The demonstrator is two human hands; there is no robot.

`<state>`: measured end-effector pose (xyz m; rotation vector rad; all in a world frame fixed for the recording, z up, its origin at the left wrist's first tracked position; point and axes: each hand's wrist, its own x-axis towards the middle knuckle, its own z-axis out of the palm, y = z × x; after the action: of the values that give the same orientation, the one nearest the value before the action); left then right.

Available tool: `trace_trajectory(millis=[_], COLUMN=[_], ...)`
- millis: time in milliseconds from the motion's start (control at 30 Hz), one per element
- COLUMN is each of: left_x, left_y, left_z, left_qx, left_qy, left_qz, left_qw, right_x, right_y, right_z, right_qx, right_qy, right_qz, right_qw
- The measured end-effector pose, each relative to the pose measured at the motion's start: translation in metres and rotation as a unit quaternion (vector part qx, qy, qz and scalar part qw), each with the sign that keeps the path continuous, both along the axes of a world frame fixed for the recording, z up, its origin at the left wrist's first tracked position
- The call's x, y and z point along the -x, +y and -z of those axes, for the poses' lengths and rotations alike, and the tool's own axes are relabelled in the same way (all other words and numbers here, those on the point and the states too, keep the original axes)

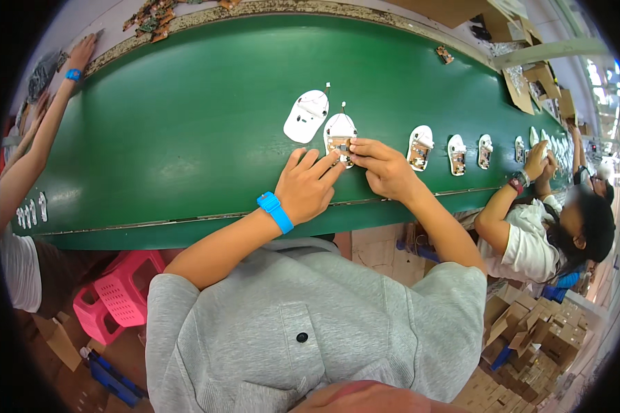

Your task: Assembling small electronic components by manually placing them into white plastic housings on a production line.

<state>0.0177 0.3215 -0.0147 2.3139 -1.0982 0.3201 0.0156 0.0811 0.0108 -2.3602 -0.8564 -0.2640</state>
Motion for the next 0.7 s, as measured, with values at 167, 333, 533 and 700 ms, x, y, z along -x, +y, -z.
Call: trace_trajectory(millis=[167, 333, 533, 700], left_x=[0.001, -0.002, 0.006, 0.005], left_y=[0.005, 0.008, 0.016, 0.017], left_z=[0.001, -0.001, 0.000, 0.000], left_qx=[0.005, 0.018, 0.014, 0.008], left_qy=[0.015, -0.001, 0.009, 0.020], left_qz=[0.012, 0.030, 0.043, 0.051], left_qw=[1.000, 0.999, 0.999, 0.998], right_x=[-0.022, -0.055, -0.046, -0.037], right_y=[0.031, 0.037, 0.040, 0.036], right_z=[-0.031, -0.022, -0.010, -0.006], right_qx=[-0.057, -0.149, -0.323, -0.358], right_qy=[0.040, 0.206, 0.301, 0.333], right_qz=[0.236, 0.305, 0.267, 0.220], right_qw=[0.969, 0.918, 0.857, 0.844])
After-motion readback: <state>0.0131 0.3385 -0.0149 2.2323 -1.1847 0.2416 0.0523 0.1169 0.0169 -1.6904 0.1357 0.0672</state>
